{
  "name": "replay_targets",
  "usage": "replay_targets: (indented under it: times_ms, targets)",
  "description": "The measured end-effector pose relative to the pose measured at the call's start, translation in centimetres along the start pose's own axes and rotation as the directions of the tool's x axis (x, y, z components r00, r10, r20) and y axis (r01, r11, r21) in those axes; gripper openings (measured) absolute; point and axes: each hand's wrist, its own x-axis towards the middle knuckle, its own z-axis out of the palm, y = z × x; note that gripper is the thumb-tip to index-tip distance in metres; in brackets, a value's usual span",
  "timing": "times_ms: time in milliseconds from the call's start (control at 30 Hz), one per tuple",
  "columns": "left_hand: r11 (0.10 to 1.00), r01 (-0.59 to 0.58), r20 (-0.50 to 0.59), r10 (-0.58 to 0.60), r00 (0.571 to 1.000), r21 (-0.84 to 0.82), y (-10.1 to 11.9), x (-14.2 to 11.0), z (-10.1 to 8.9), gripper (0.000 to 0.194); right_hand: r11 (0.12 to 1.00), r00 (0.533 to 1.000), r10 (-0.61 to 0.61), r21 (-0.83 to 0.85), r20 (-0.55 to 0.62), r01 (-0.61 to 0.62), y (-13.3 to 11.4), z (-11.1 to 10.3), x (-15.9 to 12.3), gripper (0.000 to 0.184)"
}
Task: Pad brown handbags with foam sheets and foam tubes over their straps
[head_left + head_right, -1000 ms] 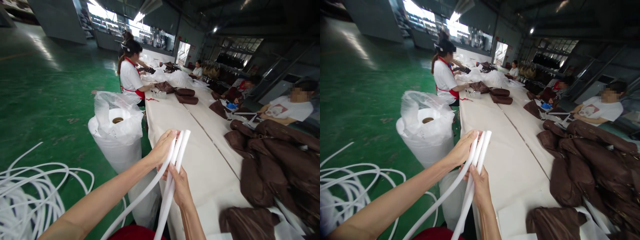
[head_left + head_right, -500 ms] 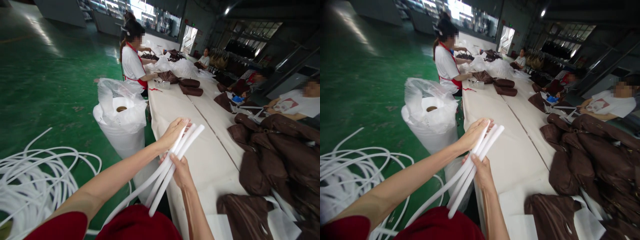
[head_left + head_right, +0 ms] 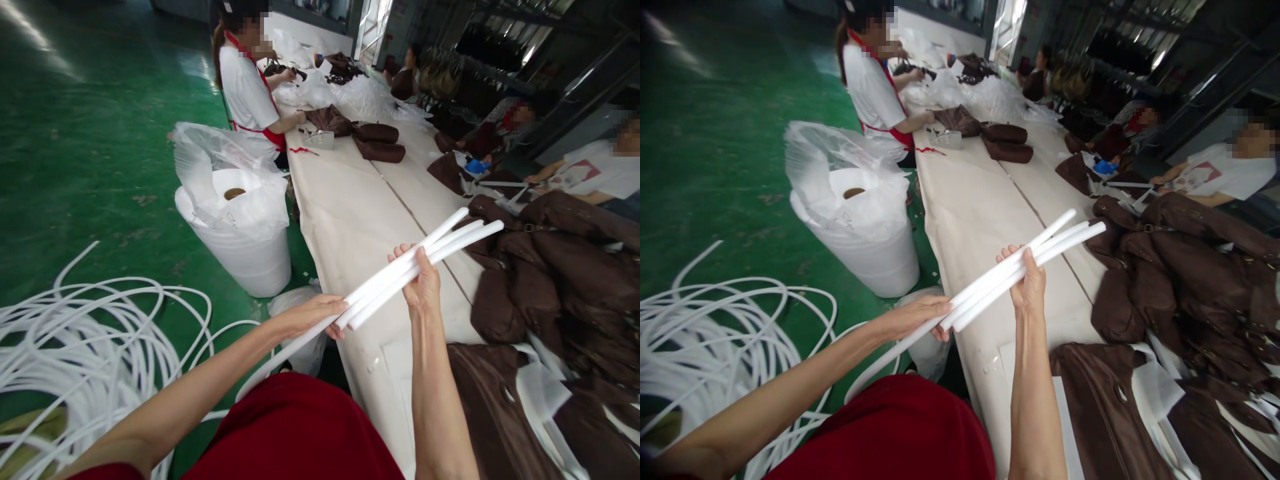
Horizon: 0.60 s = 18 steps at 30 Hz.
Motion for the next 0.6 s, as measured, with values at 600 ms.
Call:
replay_targets:
  times_ms: [600]
  targets:
    - [0.961, -0.257, -0.741, 0.101, 0.664, -0.099, -0.3, 1.4, -2.7, 0.02, 0.971, 0.985, -0.128, 0.189, -0.117, 0.149, 0.0, -4.1, -2.1, 0.039]
